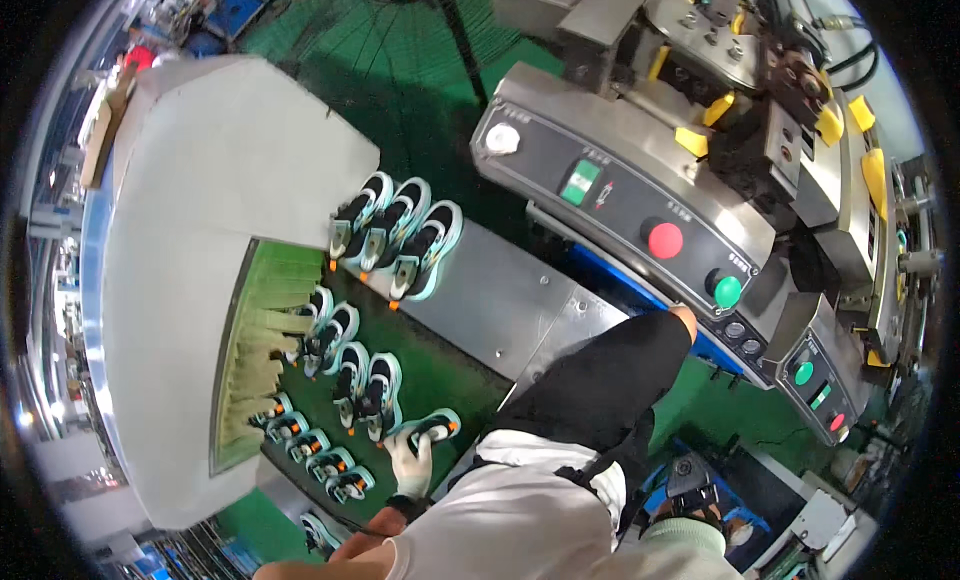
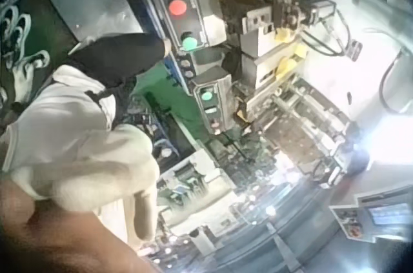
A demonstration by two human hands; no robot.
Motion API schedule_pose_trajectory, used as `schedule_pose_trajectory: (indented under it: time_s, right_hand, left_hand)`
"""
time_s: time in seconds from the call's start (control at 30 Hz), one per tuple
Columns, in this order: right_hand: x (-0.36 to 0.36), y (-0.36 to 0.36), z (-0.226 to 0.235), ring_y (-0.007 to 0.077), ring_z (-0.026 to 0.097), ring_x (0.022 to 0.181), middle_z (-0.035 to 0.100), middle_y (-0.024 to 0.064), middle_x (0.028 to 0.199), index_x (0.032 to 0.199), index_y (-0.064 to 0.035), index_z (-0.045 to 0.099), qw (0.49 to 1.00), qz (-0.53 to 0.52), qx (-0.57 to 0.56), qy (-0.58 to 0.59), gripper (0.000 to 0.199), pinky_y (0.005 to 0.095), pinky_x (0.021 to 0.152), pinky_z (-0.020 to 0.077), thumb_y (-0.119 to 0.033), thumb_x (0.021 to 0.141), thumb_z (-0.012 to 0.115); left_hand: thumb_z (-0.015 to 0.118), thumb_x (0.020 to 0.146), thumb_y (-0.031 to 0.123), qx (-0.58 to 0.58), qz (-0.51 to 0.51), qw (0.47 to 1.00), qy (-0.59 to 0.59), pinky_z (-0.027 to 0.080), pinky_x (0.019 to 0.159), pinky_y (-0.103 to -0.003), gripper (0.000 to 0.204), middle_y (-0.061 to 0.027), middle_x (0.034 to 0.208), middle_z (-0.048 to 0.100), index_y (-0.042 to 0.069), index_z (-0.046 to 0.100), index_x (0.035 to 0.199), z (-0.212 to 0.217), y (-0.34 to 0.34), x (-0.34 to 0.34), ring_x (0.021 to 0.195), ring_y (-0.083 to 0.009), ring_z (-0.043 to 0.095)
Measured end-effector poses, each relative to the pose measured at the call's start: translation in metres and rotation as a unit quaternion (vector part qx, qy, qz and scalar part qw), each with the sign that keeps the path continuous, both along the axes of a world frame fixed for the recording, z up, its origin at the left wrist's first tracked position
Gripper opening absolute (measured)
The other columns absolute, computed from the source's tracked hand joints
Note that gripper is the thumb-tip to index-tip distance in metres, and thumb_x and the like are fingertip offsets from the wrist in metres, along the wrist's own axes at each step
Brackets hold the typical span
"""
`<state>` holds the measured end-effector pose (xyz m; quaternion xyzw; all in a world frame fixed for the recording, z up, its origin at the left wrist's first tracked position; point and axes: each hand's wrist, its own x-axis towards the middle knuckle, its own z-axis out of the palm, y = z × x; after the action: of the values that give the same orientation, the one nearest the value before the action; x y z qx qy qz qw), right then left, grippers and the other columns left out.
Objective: Operating a specialized machine to process sneakers in a manufacturing line.
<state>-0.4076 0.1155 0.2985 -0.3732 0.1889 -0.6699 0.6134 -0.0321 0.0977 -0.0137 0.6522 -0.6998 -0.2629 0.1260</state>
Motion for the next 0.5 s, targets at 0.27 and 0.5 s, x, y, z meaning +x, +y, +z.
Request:
schedule_pose_trajectory:
  time_s: [0.27, 0.5]
  right_hand:
    - [-0.03, 0.014, 0.014, 0.0209, 0.066, 0.075, 0.067, 0.0212, 0.108, 0.132, 0.0048, 0.056, 0.997, 0.023, -0.072, 0.026, 0.052, 0.0291, 0.065, 0.0554, -0.03, 0.095, 0.066]
    - [-0.011, -0.009, 0.05, 0.017, 0.067, 0.081, 0.068, 0.0178, 0.106, 0.128, 0.0018, 0.062, 0.951, 0.083, 0.282, 0.095, 0.048, 0.0291, 0.07, 0.0569, -0.035, 0.096, 0.062]
  left_hand:
    - [0.066, 0.087, 0.009, 0.029, -0.141, 0.989, 0.028, 0.049, 0.089, -0.042, 0.022, -0.016, 0.104, 0.061, 0.003, 0.068, 0.108, 0.034, -0.047, 0.005, 0.098, -0.0351, 0.06]
    - [0.07, 0.078, -0.001, -0.068, -0.372, 0.915, 0.142, 0.05, 0.088, -0.038, 0.028, -0.0144, 0.104, 0.064, 0.001, 0.068, 0.106, 0.133, -0.121, -0.109, 0.1, -0.0306, 0.061]
